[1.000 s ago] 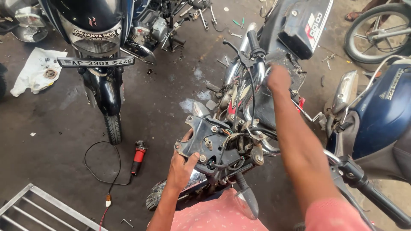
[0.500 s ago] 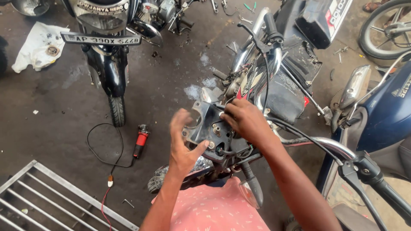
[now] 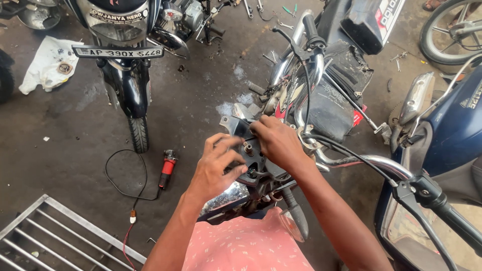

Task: The person removes the motorcycle instrument cluster cover using a T-wrench, then manipulates the internal wiring and components. The person repeatedly aligns and repositions the cover and internal parts, then removes the cover again to continue working on the wiring.

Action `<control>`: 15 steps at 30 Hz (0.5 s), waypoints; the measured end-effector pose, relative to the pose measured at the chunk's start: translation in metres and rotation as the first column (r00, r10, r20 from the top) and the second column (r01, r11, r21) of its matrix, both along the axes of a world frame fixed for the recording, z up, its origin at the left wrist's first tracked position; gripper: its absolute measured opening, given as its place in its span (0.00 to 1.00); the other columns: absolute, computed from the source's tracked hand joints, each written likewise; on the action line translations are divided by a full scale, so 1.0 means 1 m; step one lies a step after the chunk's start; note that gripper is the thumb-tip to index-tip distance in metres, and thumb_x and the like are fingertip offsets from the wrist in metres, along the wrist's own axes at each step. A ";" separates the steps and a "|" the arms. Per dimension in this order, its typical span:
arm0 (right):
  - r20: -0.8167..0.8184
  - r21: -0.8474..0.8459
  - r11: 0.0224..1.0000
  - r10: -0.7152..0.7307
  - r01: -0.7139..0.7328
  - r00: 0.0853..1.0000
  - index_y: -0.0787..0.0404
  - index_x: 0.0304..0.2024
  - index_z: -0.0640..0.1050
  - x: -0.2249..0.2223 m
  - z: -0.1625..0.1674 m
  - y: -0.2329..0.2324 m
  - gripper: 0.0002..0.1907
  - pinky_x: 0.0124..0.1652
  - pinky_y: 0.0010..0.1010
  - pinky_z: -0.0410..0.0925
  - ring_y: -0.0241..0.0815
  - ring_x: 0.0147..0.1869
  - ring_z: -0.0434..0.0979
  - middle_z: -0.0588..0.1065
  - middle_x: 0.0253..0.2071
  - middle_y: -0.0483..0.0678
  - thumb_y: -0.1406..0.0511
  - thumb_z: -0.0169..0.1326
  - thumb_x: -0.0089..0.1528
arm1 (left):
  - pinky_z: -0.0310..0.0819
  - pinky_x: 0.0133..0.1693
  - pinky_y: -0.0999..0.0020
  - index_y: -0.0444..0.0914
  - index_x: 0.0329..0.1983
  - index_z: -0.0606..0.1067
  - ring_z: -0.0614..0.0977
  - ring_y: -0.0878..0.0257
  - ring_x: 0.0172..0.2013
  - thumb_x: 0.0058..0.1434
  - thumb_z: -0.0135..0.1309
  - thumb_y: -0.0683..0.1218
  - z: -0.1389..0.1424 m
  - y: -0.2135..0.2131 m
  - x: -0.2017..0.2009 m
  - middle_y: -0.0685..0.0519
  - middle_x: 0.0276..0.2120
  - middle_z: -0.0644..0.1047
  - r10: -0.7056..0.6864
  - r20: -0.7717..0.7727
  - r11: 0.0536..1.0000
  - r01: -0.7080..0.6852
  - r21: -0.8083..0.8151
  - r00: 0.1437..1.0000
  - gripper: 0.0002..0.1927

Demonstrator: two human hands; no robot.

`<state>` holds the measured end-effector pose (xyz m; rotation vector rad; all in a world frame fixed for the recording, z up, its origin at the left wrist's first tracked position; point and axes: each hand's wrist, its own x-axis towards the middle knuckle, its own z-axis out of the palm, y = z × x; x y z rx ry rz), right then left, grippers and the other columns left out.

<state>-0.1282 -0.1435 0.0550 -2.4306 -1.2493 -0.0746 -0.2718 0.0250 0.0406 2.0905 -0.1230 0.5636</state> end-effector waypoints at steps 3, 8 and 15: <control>-0.048 0.087 0.996 0.016 -0.012 0.999 0.53 0.45 0.79 -0.002 0.003 -0.006 0.12 0.37 0.44 0.69 0.54 0.42 0.78 0.74 0.37 0.49 0.69 0.56 0.59 | 0.73 0.58 0.59 0.41 0.45 0.77 0.77 0.47 0.59 0.56 0.63 0.49 0.003 0.011 0.020 0.49 0.61 0.72 0.061 -0.041 0.954 -0.070 -0.291 0.997 0.15; -0.143 0.104 0.994 -0.016 0.031 0.990 0.57 0.46 0.78 0.002 0.006 -0.006 0.12 0.39 0.45 0.69 0.57 0.43 0.77 0.75 0.38 0.50 0.65 0.59 0.60 | 0.67 0.55 0.56 0.40 0.59 0.73 0.75 0.45 0.57 0.65 0.56 0.54 0.001 0.015 0.069 0.44 0.57 0.75 0.081 -0.296 0.982 -0.127 -0.138 0.952 0.22; -0.051 0.053 0.998 -0.012 0.015 0.999 0.62 0.45 0.76 0.007 0.006 0.004 0.10 0.43 0.46 0.68 0.59 0.48 0.75 0.74 0.41 0.54 0.67 0.57 0.61 | 0.72 0.50 0.55 0.39 0.46 0.76 0.79 0.45 0.50 0.63 0.55 0.50 -0.011 0.026 0.100 0.46 0.45 0.78 -0.082 -0.336 0.996 0.064 -0.066 0.938 0.13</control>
